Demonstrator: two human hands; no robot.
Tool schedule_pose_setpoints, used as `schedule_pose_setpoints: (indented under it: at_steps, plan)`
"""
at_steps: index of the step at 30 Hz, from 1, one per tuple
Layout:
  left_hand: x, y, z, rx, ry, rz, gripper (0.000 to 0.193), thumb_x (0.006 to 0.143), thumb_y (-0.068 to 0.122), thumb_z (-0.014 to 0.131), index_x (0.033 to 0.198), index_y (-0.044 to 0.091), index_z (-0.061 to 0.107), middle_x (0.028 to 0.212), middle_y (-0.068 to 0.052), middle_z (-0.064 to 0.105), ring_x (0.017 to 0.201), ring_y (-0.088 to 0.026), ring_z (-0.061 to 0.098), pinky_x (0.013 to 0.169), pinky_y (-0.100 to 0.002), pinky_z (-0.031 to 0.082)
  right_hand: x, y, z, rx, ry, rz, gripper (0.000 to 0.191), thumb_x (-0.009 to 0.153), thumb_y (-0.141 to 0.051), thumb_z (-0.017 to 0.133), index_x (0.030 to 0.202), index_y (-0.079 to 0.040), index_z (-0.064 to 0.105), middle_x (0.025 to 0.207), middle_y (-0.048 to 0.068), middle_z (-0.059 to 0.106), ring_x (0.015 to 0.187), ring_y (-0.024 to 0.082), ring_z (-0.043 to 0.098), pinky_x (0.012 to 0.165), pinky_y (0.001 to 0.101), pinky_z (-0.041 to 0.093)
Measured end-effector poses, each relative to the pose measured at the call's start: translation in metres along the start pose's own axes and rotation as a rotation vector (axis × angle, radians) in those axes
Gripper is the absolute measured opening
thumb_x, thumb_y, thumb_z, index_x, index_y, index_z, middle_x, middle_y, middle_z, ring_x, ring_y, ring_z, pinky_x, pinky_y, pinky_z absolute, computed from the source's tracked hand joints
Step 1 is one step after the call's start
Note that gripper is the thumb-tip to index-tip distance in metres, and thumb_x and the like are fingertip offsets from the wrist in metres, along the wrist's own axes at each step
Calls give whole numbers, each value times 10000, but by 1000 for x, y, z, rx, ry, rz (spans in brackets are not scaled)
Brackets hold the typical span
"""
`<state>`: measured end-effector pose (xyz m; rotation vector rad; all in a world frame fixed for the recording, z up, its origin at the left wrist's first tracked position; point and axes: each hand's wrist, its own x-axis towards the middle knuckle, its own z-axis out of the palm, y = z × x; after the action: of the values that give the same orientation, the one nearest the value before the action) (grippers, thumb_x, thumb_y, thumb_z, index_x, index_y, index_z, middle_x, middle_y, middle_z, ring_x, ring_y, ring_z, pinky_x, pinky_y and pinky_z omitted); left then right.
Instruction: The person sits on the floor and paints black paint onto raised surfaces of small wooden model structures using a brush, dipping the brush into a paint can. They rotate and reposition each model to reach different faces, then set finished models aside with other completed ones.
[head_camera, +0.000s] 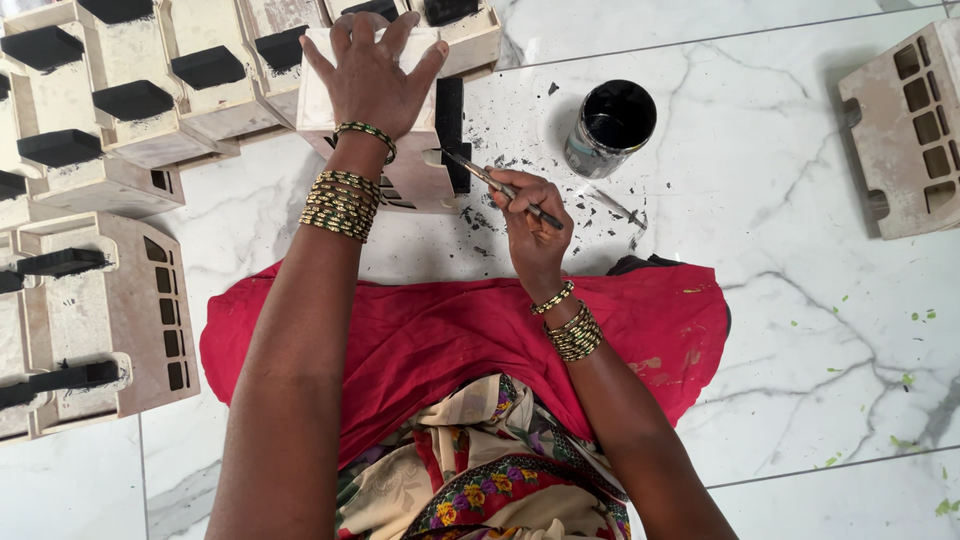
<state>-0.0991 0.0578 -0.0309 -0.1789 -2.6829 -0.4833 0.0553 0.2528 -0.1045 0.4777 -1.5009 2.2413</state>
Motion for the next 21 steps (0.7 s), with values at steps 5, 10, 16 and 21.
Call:
schedule_pose_setpoints:
  at_steps: [5, 10, 16, 21]
  plan:
    - [-1, 1, -2, -5, -19, -7, 579, 973, 670, 581, 1366, 252, 660, 1332, -111, 533, 1357, -339, 369, 1109, -761, 33, 0, 1, 0, -54, 3, 22, 181, 1033, 153, 567, 975, -10, 512, 1288, 208, 640, 1243, 230, 660, 1047, 319, 599]
    - [-1, 3, 0, 15, -9, -2, 582, 994, 677, 559, 1384, 254, 650, 1326, -108, 538, 1353, -347, 367, 1103, -766, 31, 0, 1, 0, -61, 10, 6, 187, 1028, 153, 583, 980, -14, 513, 1290, 201, 643, 1232, 224, 670, 1039, 313, 607]
    - [-1, 3, -1, 23, -39, -16, 588, 1004, 681, 540, 1389, 249, 646, 1314, -110, 546, 1361, -352, 363, 1111, -767, 35, 1, -2, 4, -111, -4, 3, 189, 1025, 168, 572, 967, 0, 509, 1277, 195, 648, 1225, 221, 666, 1047, 309, 598]
    - [-2, 3, -2, 12, -7, 7, 589, 991, 680, 559, 1368, 238, 659, 1333, -120, 541, 1346, -351, 372, 1094, -778, 33, -3, -10, 7, -183, 0, 7, 181, 1009, 173, 568, 944, 12, 518, 1262, 188, 653, 1228, 227, 670, 1027, 309, 613]
